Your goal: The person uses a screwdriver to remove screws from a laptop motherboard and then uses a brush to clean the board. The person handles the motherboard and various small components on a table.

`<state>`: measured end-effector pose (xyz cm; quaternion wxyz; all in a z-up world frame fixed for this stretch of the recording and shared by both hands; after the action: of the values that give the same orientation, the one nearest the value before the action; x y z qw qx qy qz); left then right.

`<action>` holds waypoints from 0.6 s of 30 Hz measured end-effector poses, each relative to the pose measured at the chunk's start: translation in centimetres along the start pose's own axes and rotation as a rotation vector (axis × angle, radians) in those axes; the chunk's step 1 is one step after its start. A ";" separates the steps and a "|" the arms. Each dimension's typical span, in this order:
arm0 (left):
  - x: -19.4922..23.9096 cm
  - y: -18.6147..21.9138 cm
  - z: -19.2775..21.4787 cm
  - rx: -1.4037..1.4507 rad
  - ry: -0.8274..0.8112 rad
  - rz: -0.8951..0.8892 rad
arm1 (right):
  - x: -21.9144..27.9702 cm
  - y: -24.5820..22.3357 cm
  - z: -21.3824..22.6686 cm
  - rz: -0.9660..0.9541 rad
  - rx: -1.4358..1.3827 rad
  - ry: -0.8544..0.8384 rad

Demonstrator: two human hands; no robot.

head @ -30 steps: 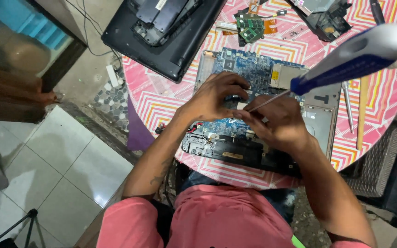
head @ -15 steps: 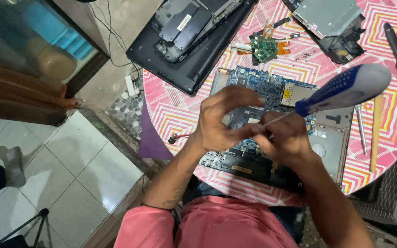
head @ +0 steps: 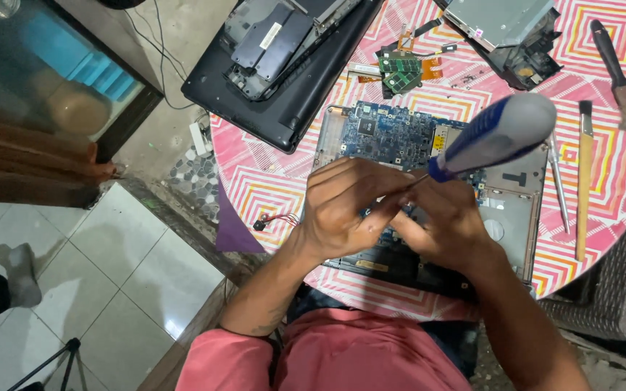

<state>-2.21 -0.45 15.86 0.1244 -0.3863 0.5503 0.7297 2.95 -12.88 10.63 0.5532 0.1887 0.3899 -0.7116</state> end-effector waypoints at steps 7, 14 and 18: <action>-0.7 0.6 -0.3 0.120 -0.064 0.003 | 3.8 -1.8 -1.4 0.372 0.421 -0.080; -0.3 0.9 0.0 0.087 -0.032 -0.047 | 1.3 -1.8 -1.0 0.247 0.391 -0.039; -0.3 0.6 -0.1 0.104 -0.049 -0.018 | 8.1 0.5 -2.9 0.402 0.397 -0.008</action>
<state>-2.34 -0.68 16.53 0.1644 -0.3663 0.5808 0.7082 0.43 -15.85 2.95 0.6370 0.3643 0.1953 -0.6507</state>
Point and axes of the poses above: each hand's wrist, its own x-axis away from the middle knuckle, its own z-axis out of the back of the hand, y = z × x, the point moved 10 cm from there along -x, towards the middle knuckle, and after that the axes turned 13 degrees about z, right-handed, at the moved point
